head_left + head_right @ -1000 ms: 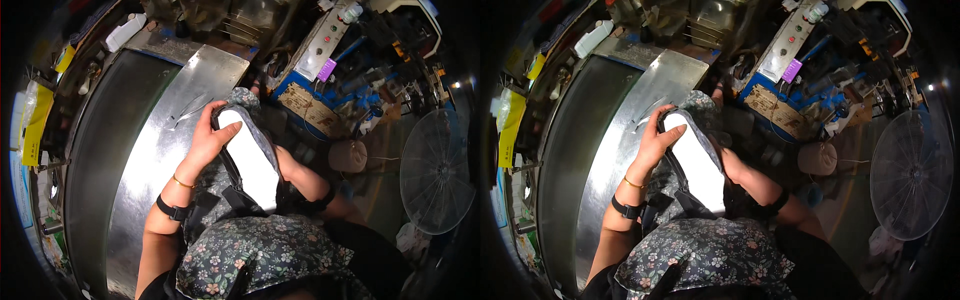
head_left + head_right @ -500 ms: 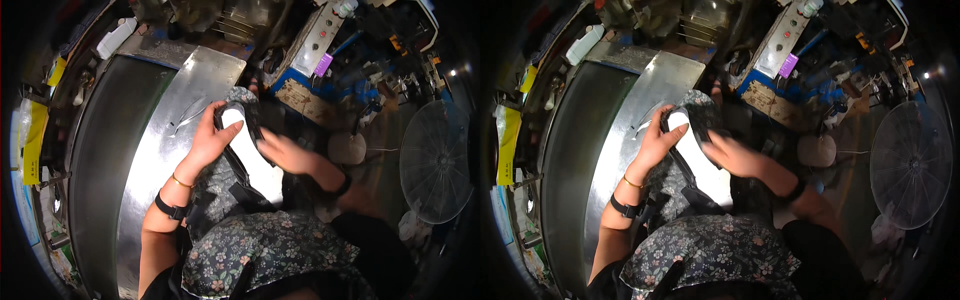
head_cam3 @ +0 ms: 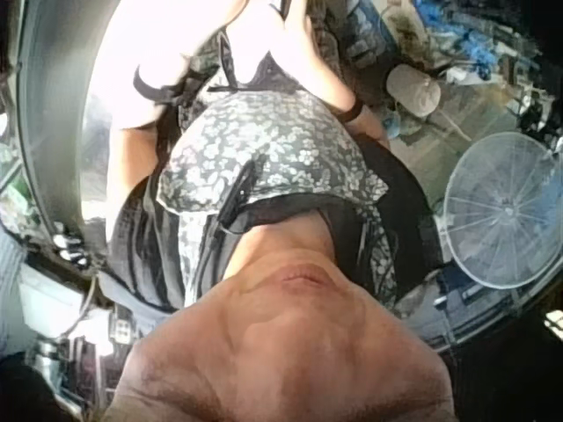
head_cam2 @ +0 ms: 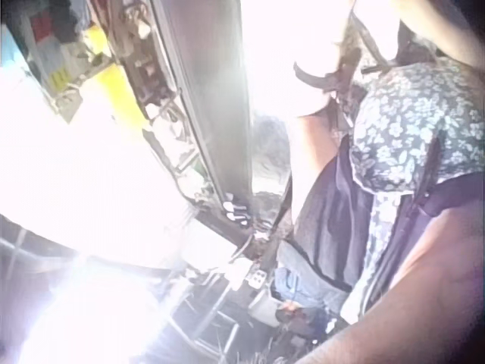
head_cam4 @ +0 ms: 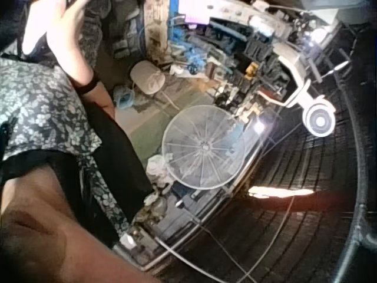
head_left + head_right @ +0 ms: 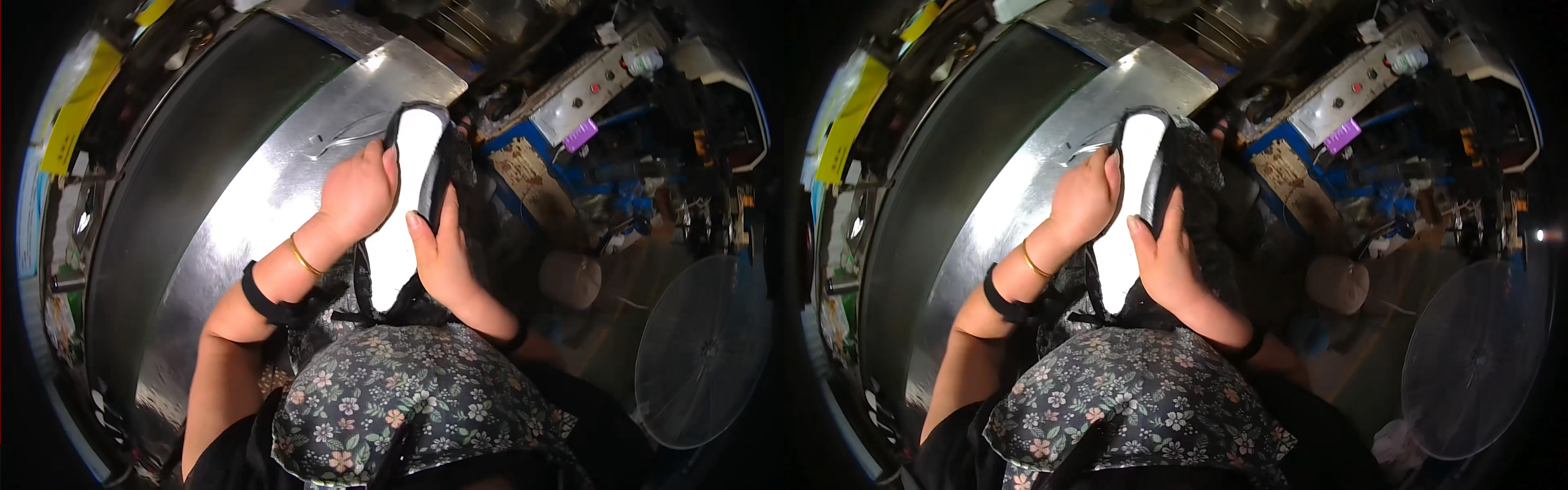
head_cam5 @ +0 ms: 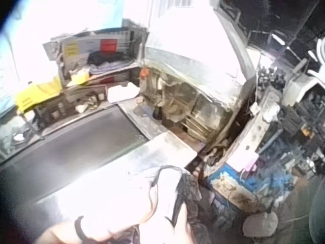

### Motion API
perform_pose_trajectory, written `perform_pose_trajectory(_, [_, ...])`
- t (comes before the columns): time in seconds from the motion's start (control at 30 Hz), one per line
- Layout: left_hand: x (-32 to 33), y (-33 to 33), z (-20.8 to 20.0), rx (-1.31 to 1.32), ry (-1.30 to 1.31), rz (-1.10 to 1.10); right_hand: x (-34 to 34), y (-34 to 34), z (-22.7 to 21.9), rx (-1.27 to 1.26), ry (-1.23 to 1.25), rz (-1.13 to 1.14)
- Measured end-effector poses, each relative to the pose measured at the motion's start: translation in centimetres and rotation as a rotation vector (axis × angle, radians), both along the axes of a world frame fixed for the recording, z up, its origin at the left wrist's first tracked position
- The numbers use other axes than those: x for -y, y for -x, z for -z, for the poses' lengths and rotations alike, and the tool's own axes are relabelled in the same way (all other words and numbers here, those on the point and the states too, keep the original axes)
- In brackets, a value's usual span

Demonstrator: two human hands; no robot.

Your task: Assembling and pressing shoe components using industrial machinery.

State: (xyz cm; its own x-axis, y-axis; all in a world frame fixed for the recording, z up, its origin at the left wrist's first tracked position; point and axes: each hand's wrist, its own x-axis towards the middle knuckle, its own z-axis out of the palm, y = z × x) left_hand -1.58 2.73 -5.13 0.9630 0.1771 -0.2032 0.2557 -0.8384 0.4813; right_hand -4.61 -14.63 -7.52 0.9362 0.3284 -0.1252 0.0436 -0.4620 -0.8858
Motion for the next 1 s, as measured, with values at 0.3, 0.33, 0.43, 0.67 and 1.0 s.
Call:
perform_pose_trajectory(0.3, [3.2,7.0,7.4,0.594,0.453,-0.086,0.7,2.0,2.6,0.230,-0.211,0.027])
perform_pose_trajectory(0.33, [3.6,7.0,8.5,0.604,0.450,-0.072,1.0,1.9,2.7,0.237,-0.226,0.060])
perform_pose_trajectory(0.43, [3.8,6.3,9.2,0.479,1.151,-0.315,2.3,1.7,3.2,0.323,-0.132,-0.059])
perform_pose_trajectory(0.67, [1.6,-1.6,2.9,0.305,1.579,0.036,4.7,2.5,4.0,0.176,-0.197,-0.184])
perform_pose_trajectory(1.0, [2.8,-3.1,4.3,0.300,1.121,0.337,3.5,-9.3,-0.2,-0.324,-0.733,-0.162])
